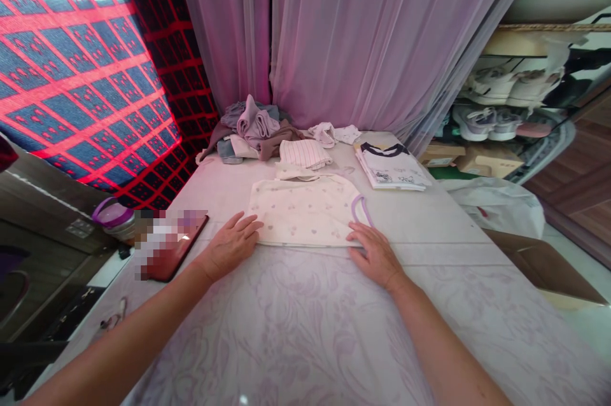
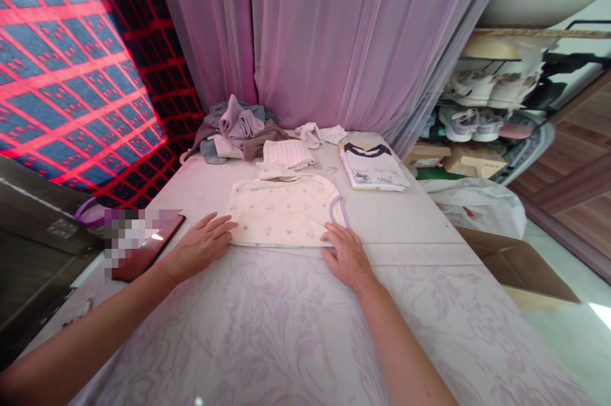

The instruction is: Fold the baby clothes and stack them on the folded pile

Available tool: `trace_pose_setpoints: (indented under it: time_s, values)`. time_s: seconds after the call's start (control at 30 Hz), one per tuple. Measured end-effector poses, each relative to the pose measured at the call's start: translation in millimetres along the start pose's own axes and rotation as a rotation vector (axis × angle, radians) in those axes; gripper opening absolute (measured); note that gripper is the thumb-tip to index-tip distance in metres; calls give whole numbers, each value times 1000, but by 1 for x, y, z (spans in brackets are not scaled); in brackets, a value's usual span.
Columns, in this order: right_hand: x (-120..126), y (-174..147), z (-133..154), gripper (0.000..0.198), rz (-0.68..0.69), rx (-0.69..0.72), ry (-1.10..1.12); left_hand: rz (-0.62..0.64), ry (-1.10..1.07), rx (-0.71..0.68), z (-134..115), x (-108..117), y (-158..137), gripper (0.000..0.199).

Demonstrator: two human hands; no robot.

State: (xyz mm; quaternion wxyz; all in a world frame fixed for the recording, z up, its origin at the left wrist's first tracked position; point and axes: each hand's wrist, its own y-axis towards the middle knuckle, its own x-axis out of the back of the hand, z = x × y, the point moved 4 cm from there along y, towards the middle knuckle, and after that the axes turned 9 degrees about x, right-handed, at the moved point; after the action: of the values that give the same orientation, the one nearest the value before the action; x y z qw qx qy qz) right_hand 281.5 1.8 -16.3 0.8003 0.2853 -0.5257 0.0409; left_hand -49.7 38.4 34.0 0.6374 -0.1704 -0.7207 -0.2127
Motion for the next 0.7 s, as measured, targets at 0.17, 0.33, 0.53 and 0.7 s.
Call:
trace_pose_setpoints:
  time_s: [0.17, 0.33, 0.53, 0.7]
  values:
    - [1, 1, 0, 19, 0, -5, -1, -15, -24, 18, 9, -3, -7, 27]
    - [1, 1, 2, 18, -4, 4, -14, 19, -53, 87, 15, -3, -13, 14]
    - [2, 1, 4, 18, -14, 10, -24, 97, 49, 151, 21, -1, -13, 26]
    - [2, 1, 4, 19, -12, 8, -19, 66, 141, 105, 22, -3, -11, 31]
